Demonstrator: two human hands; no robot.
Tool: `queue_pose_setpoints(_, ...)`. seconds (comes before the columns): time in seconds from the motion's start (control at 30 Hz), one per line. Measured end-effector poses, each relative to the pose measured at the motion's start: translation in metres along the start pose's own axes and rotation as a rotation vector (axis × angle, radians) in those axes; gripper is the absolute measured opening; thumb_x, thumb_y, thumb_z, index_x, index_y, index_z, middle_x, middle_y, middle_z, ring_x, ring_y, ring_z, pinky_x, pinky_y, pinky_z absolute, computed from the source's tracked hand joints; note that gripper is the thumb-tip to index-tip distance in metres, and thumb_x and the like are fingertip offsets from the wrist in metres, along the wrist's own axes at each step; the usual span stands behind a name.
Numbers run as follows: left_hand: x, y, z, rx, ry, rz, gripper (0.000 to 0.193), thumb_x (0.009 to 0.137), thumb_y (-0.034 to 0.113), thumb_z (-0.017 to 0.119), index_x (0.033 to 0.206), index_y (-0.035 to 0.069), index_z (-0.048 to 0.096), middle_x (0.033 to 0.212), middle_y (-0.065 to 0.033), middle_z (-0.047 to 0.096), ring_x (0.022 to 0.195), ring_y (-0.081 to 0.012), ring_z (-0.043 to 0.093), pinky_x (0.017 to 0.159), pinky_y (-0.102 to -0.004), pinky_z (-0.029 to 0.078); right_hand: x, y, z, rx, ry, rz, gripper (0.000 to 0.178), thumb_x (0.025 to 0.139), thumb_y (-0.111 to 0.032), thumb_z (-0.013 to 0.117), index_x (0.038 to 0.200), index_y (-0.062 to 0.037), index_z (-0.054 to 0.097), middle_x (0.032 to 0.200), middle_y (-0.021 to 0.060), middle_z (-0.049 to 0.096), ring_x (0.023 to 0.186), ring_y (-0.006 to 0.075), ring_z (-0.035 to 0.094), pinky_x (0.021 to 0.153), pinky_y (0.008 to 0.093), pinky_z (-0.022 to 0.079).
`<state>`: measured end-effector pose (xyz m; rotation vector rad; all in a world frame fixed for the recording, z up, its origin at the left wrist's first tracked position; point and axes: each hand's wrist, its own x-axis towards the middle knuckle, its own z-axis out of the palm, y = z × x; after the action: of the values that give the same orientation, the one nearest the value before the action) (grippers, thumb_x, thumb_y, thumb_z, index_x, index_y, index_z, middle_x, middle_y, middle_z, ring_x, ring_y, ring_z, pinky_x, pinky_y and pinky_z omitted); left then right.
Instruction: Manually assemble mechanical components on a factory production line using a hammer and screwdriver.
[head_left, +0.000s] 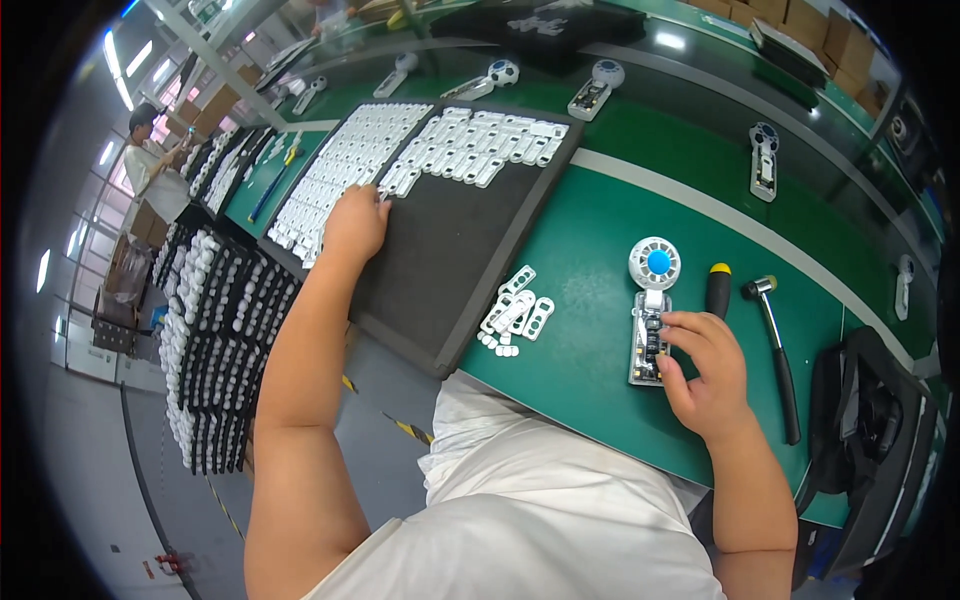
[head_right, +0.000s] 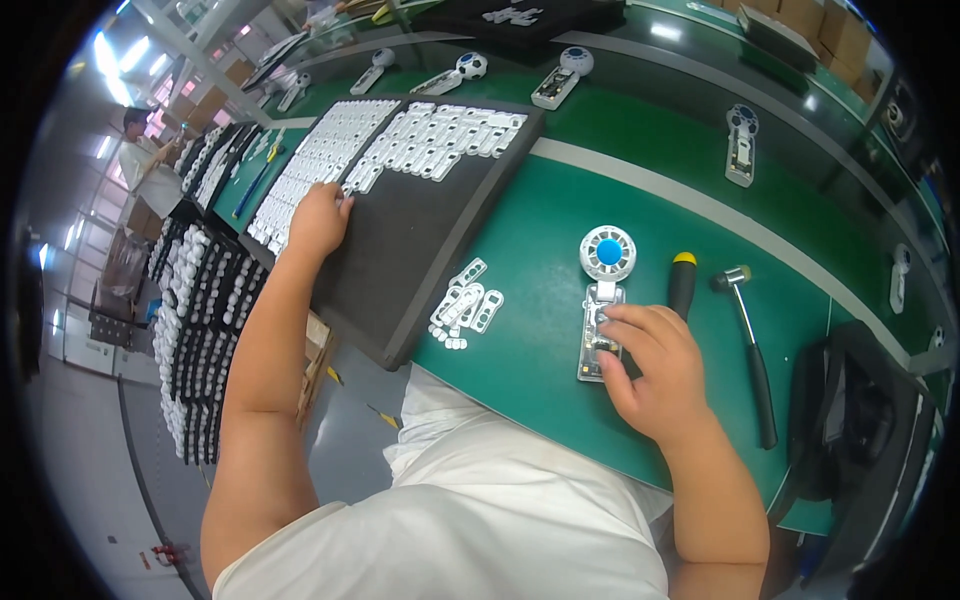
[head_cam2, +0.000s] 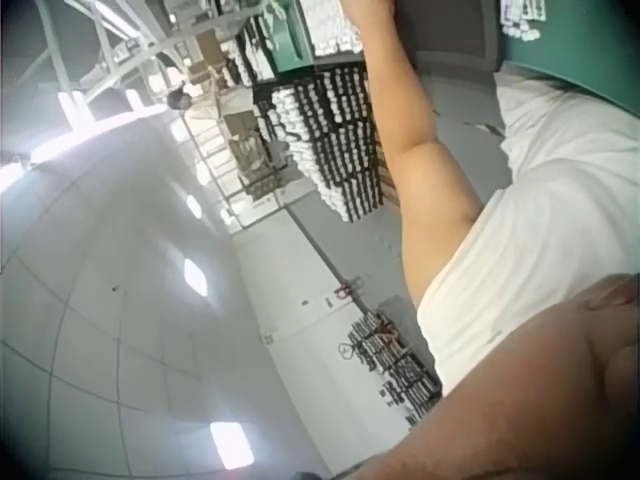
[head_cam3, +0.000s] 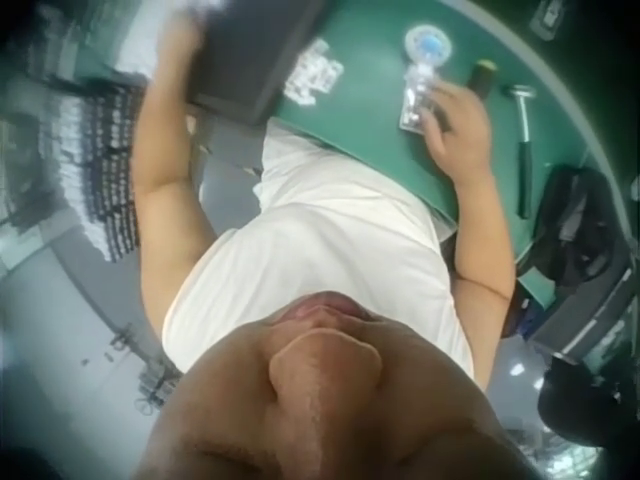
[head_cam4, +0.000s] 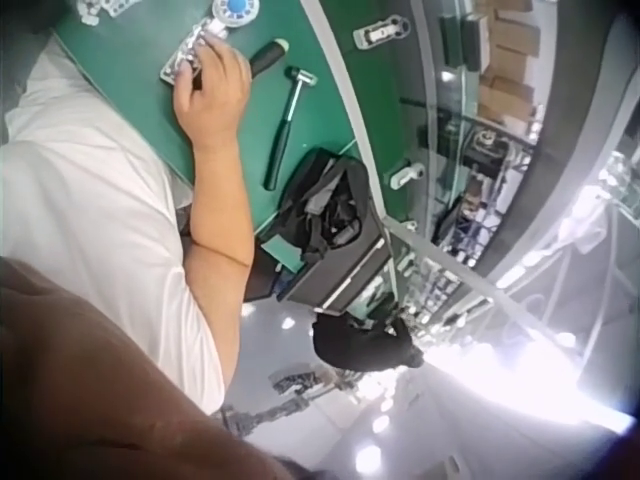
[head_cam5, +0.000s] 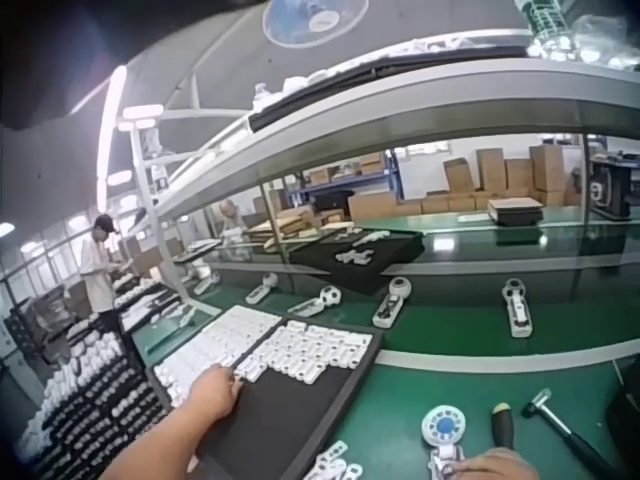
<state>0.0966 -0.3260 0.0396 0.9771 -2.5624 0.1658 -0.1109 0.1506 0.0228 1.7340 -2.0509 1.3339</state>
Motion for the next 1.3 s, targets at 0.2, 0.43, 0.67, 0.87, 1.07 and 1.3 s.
queue_pose_setpoints(0.2,0.007,-0.009,0.002,-0.01,-0.115,-0.1,0.018,0.1,0.02,0.072,0.101,0.002,0.072,0.115,-0.0226,0.071,0.107,-0.0455,0.069,0.092,-0.0534,0.056,0.002,0.003,-0.002,-0.022,0.038,0.034,0.028,0.08,0.0,0.077,0.108,-0.0016,0.073,0.117,0.0164,0.076,0.101,0.0367,0.072,0.09,0.045,0.057)
queue_pose_setpoints(0.43,0.012,-0.022,0.012,0.079,-0.047,-0.066,0.017,0.1,0.017,0.07,0.1,0.0,0.07,0.105,-0.0248,0.072,0.103,-0.0484,0.068,0.09,-0.0543,0.055,0.0,0.005,0.004,0.001,0.045,0.025,0.027,0.079,-0.002,0.081,0.105,-0.0046,0.076,0.114,0.011,0.078,0.097,0.0336,0.072,0.088,0.0434,0.058)
queue_pose_setpoints(0.67,-0.066,0.096,-0.047,-1.744,-0.472,-0.285,0.018,0.111,0.022,0.065,0.115,0.005,0.069,0.093,-0.001,0.069,0.074,-0.0086,0.06,0.063,-0.0257,0.046,-0.002,0.002,-0.003,0.016,0.063,-0.001,0.032,0.077,-0.003,0.086,0.107,-0.0045,0.074,0.117,0.0143,0.077,0.098,0.0345,0.073,0.088,0.0428,0.057)
queue_pose_setpoints(0.87,-0.132,0.234,-0.041,-2.085,-0.965,-0.224,0.027,0.113,0.025,0.062,0.129,0.003,0.064,0.106,-0.0026,0.069,0.082,-0.0093,0.058,0.07,-0.0261,0.047,0.011,-0.011,0.003,0.086,0.082,-0.049,0.042,0.073,-0.016,0.095,0.109,-0.0067,0.075,0.125,0.0126,0.076,0.103,0.0341,0.074,0.091,0.0448,0.059)
queue_pose_setpoints(1.07,-0.132,0.263,-0.014,-2.14,-1.241,-0.145,0.03,0.113,0.027,0.063,0.132,0.004,0.065,0.109,-0.0032,0.068,0.091,-0.0105,0.061,0.078,-0.0259,0.049,0.003,-0.004,-0.007,0.073,0.012,-0.079,0.044,0.073,-0.015,0.095,0.111,-0.0067,0.075,0.136,0.0155,0.072,0.111,0.0369,0.073,0.096,0.0455,0.059)
queue_pose_setpoints(1.3,-0.14,0.274,-0.032,-1.088,-0.433,0.356,0.063,0.098,0.033,0.082,0.145,0.001,0.056,0.143,-0.0182,0.062,0.131,-0.0351,0.06,0.111,-0.0456,0.049,0.0,0.008,-0.02,0.818,0.178,0.574,0.04,0.089,-0.005,0.084,0.125,0.0001,0.068,0.139,0.0136,0.069,0.119,0.0235,0.07,0.107,0.0395,0.055)
